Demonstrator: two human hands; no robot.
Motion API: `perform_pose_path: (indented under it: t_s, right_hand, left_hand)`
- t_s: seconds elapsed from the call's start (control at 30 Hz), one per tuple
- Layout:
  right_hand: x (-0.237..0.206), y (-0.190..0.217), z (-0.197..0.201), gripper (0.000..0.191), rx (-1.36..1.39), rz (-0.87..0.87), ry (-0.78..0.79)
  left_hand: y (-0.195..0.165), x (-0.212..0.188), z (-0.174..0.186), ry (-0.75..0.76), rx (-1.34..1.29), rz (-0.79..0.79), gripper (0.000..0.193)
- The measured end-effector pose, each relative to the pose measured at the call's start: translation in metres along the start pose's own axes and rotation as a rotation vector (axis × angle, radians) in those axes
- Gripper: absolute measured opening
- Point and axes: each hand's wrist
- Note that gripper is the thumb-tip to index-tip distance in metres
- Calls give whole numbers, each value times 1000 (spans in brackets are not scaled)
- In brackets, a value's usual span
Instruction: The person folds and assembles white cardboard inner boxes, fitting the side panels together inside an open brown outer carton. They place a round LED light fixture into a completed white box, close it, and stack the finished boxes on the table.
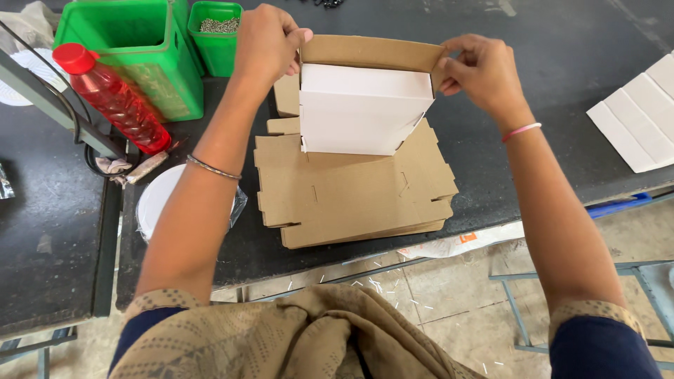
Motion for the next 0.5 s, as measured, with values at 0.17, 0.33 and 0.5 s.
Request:
perform_pose_path:
  t_s: [0.17,0.33,0.5]
  right_hand:
    - [-4,9,-8,21,-64,32,-19]
    - [-11,10,-15,23,-209,70,-61]
    - [-25,0,-28,22,-268,115,-164]
  left_hand:
    - [3,-3,-6,-46,-19,-83,21]
    - [1,-7,-9,-100,6,-126,19]
    - [1,-37,-21,-270,202,-263,13]
Point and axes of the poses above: each hand's wrist, its own x-axis towards the middle knuckle, its own z-axis out of the back of the hand, y = z × x, and after that the axes turned 12 degrees about y, right-handed
